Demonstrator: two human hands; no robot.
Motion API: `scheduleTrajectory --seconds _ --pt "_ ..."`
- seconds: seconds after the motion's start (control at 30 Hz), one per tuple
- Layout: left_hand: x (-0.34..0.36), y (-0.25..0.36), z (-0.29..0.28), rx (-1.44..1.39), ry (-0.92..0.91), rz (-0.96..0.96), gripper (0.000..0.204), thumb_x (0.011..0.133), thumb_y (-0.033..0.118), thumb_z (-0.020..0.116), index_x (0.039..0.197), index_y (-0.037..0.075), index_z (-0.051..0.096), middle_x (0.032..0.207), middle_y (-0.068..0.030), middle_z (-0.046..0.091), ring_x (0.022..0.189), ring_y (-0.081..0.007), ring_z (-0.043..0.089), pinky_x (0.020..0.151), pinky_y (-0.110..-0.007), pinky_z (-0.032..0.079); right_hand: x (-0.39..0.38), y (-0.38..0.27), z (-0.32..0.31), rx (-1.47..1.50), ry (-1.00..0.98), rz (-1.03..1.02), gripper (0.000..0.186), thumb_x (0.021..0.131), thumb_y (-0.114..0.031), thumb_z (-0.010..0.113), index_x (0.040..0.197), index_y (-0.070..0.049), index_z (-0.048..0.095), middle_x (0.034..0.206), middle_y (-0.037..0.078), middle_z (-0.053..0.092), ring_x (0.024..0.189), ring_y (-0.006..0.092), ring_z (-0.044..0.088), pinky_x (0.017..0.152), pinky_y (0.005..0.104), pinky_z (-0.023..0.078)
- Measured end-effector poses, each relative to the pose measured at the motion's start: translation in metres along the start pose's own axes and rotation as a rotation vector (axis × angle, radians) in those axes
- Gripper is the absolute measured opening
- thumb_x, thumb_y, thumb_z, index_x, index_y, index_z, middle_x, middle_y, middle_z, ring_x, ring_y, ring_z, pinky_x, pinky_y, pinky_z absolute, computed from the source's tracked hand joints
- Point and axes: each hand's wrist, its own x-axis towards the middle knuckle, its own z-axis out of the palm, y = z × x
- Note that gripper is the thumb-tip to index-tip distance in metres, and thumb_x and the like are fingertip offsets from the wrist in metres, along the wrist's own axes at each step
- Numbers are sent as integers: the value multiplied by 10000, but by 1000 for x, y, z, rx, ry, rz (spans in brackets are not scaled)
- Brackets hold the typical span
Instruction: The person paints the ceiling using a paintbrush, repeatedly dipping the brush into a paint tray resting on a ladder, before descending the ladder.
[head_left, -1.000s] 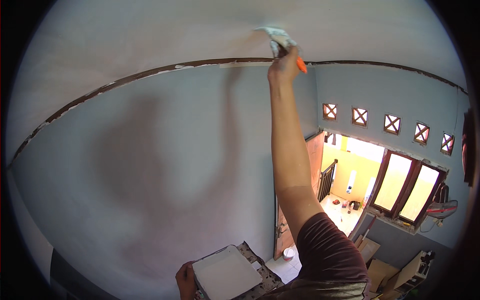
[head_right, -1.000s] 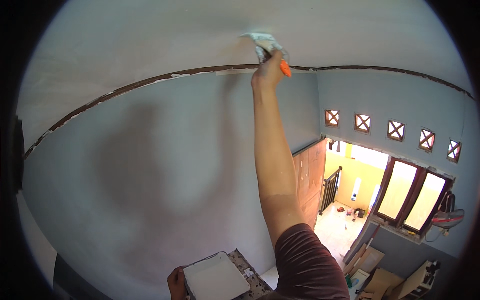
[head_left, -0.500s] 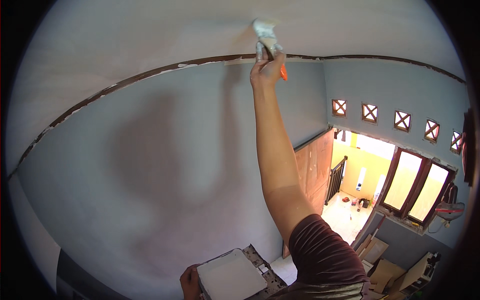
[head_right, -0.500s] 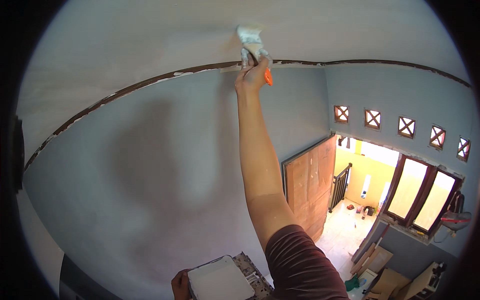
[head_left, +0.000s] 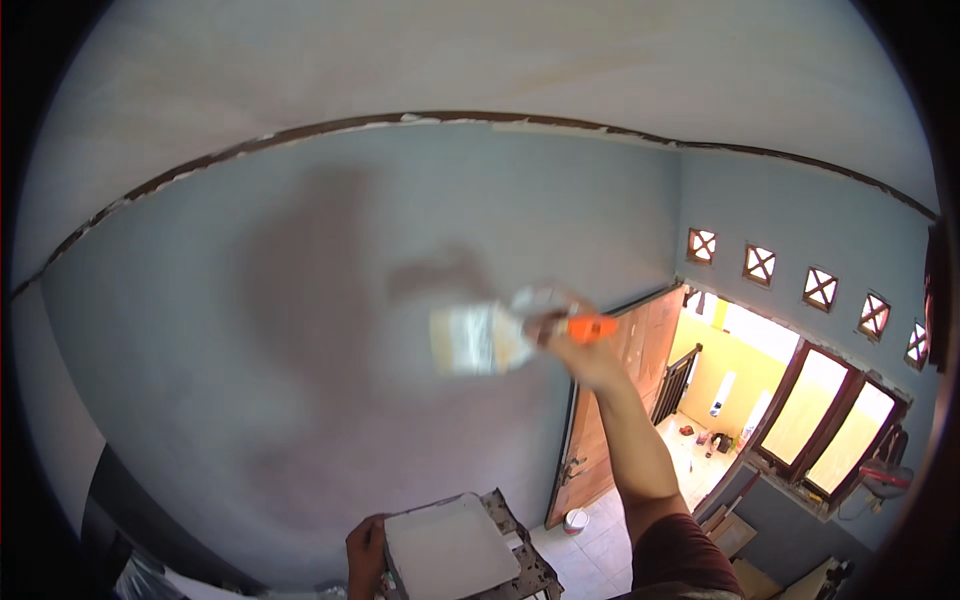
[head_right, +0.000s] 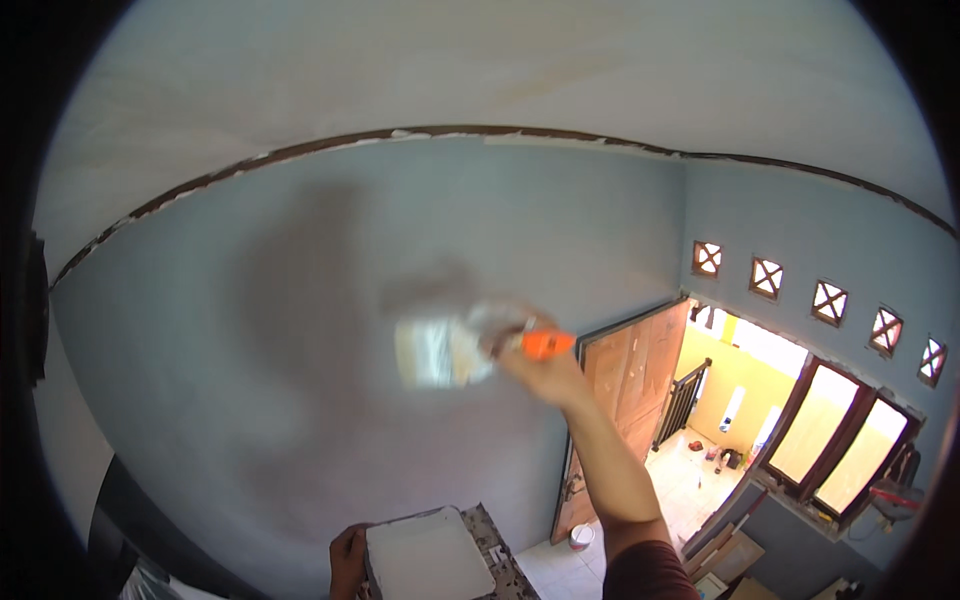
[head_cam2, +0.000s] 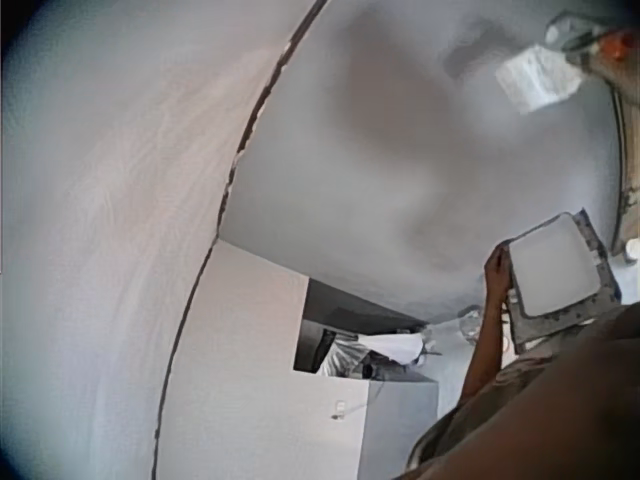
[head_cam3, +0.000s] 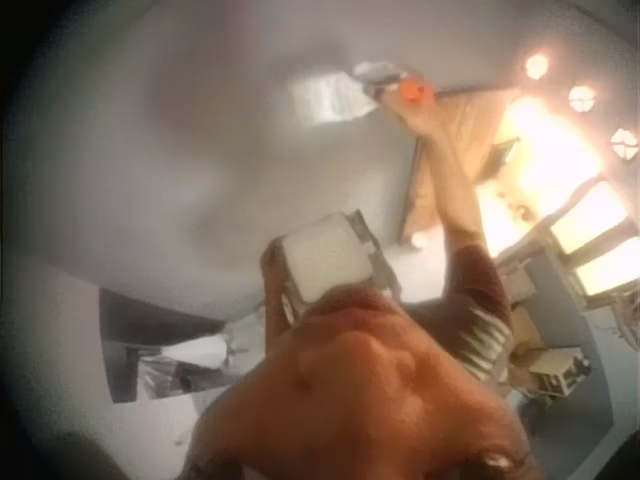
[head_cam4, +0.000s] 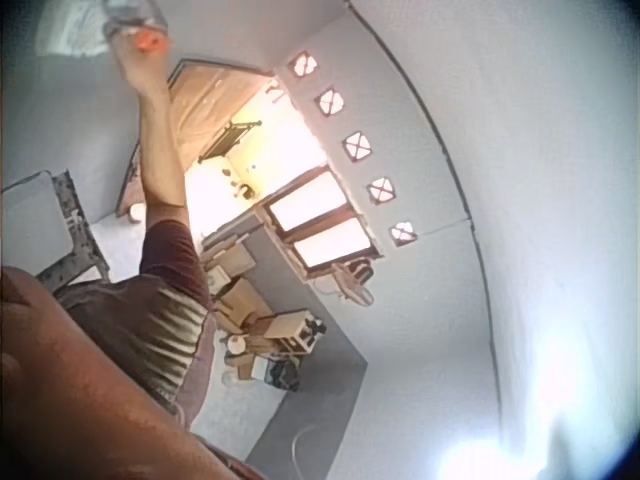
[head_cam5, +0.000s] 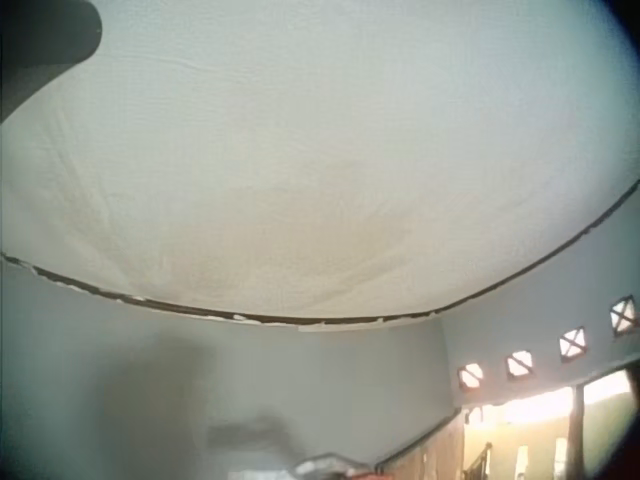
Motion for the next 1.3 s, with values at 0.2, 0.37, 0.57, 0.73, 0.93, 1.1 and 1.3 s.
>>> scheduleTrajectory --seconds 0.2,0.37,0.57,0.73,0.93,1.1,1.3 --pt "-7 -3 -6 249 9 -43 371 1031 282 581 1194 -31 693 1052 -134 741 982 -174 660 903 -338 523 -79 -3 72 13 -512 196 240 863 -78 639 1093 -14 665 798 82 662 708 114 588 667 296 492" --pt "13 2 9 172 -72 49 375 1047 311 564 1182 -17 685 1017 -81 718 960 -132 618 891 -300 498 -82 16 98 -56 -607 302 113 807 -51 629 758 13 551 615 51 498 569 121 451 527 319 382" --pt "15 2 6 87 -56 -4 333 1052 271 559 1177 -8 693 982 -64 725 918 -114 626 859 -286 507 -77 45 131 -141 -709 402 138 786 -58 636 705 19 555 578 59 484 546 112 430 509 319 363" --pt "8 3 5 70 -78 -83 343 1041 260 531 1150 -18 700 1066 -74 717 973 -148 644 909 -306 504 -118 79 163 -146 -855 474 166 782 -131 663 799 32 643 630 132 581 583 187 556 570 339 447" --pt "4 -2 1 28 -58 -42 310 1051 257 559 1183 15 700 928 -48 730 873 -90 637 816 -260 511 -133 86 171 -293 -953 574 232 771 -194 670 860 20 666 711 182 651 653 308 639 644 398 505" --pt "10 -1 2 49 -60 -59 310 1052 261 558 1180 17 702 926 -50 730 877 -93 640 817 -263 514 -130 85 165 -327 -979 544 183 781 -135 682 888 14 675 661 119 611 588 194 551 594 327 469" --pt "11 -7 4 37 -50 -68 311 1053 263 558 1183 19 701 931 -53 729 858 -93 639 804 -267 515 -130 93 166 -345 -935 532 169 775 -125 670 872 14 673 629 113 597 570 187 547 578 320 458"
